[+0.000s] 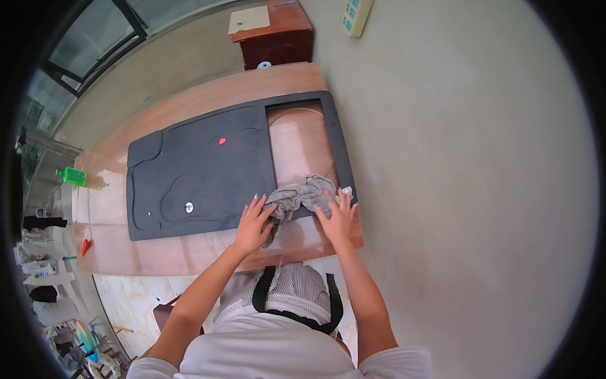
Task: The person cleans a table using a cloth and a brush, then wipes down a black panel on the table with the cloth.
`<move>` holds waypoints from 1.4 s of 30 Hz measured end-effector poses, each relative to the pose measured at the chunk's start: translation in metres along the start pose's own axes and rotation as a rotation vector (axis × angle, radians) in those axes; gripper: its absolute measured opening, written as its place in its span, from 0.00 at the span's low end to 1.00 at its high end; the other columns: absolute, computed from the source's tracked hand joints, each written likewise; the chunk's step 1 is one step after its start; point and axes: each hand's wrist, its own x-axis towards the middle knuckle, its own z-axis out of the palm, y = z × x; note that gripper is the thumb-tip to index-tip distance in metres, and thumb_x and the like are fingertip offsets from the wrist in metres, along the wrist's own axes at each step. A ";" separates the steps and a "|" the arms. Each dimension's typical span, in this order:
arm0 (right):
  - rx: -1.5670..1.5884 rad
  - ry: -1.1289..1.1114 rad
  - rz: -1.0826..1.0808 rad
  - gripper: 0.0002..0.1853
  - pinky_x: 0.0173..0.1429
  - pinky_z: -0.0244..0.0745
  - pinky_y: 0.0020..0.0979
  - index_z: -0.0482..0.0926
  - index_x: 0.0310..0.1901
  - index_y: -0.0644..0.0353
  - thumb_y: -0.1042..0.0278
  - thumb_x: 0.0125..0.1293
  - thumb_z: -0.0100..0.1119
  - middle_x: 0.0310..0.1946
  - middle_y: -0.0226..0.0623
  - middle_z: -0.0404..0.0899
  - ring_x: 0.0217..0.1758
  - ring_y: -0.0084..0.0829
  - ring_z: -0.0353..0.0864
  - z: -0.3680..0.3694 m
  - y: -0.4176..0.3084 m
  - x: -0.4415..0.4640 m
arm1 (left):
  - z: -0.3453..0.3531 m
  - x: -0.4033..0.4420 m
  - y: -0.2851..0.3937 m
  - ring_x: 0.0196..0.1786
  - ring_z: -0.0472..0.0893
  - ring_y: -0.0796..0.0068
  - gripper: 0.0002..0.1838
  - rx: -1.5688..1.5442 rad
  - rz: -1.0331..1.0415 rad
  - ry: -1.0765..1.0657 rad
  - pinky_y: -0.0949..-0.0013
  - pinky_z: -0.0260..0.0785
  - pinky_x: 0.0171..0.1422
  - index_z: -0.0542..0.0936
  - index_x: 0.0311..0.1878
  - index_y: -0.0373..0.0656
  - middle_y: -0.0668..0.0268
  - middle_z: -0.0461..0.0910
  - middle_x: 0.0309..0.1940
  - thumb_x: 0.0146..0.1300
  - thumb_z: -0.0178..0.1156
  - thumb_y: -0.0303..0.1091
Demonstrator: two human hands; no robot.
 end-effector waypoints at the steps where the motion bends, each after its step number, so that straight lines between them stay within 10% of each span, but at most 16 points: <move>1: -0.079 -0.038 -0.034 0.23 0.74 0.52 0.56 0.77 0.60 0.50 0.62 0.62 0.64 0.64 0.53 0.67 0.71 0.56 0.60 0.005 -0.008 0.000 | 0.001 -0.004 -0.005 0.79 0.52 0.51 0.32 0.048 -0.014 -0.053 0.44 0.46 0.78 0.69 0.69 0.52 0.60 0.57 0.76 0.59 0.61 0.29; 13: 0.358 -0.081 -0.089 0.24 0.71 0.62 0.47 0.80 0.52 0.52 0.79 0.50 0.63 0.64 0.53 0.63 0.68 0.60 0.62 0.093 -0.106 -0.053 | -0.024 -0.119 -0.104 0.76 0.58 0.49 0.35 -0.169 -0.286 0.154 0.49 0.51 0.78 0.67 0.70 0.45 0.56 0.62 0.73 0.55 0.56 0.21; 17: 0.470 -0.370 -0.507 0.19 0.73 0.62 0.45 0.83 0.47 0.53 0.78 0.51 0.60 0.65 0.49 0.65 0.72 0.54 0.61 0.097 -0.124 -0.053 | -0.034 -0.132 -0.126 0.77 0.56 0.47 0.35 -0.112 -0.199 0.095 0.47 0.49 0.78 0.67 0.70 0.44 0.52 0.60 0.73 0.54 0.57 0.22; 20: 0.253 -0.511 -0.530 0.33 0.75 0.45 0.63 0.75 0.62 0.39 0.56 0.52 0.71 0.69 0.47 0.61 0.75 0.53 0.55 0.088 -0.164 -0.040 | -0.051 -0.125 -0.148 0.78 0.53 0.45 0.35 -0.049 -0.171 0.152 0.43 0.45 0.78 0.67 0.70 0.45 0.51 0.57 0.75 0.55 0.58 0.25; 22: 0.034 -0.364 -0.451 0.51 0.72 0.32 0.75 0.62 0.72 0.27 0.39 0.43 0.75 0.75 0.49 0.50 0.77 0.59 0.48 0.095 -0.181 -0.034 | -0.071 -0.122 -0.169 0.78 0.51 0.44 0.35 0.044 -0.230 0.199 0.41 0.43 0.78 0.66 0.71 0.45 0.51 0.54 0.76 0.57 0.59 0.28; 30: 0.234 -0.236 -0.161 0.50 0.70 0.64 0.50 0.70 0.66 0.35 0.53 0.34 0.83 0.75 0.59 0.41 0.74 0.63 0.54 0.136 -0.203 -0.047 | -0.111 -0.141 -0.252 0.79 0.32 0.38 0.57 0.274 -0.615 -0.057 0.30 0.25 0.75 0.46 0.79 0.46 0.37 0.32 0.77 0.57 0.54 0.73; 42: 0.219 -0.074 0.006 0.37 0.74 0.58 0.49 0.72 0.62 0.39 0.67 0.47 0.75 0.74 0.60 0.45 0.74 0.65 0.54 0.225 -0.286 0.077 | -0.099 -0.147 -0.268 0.79 0.27 0.36 0.58 0.280 -0.564 -0.054 0.27 0.23 0.72 0.43 0.79 0.46 0.35 0.28 0.76 0.57 0.51 0.76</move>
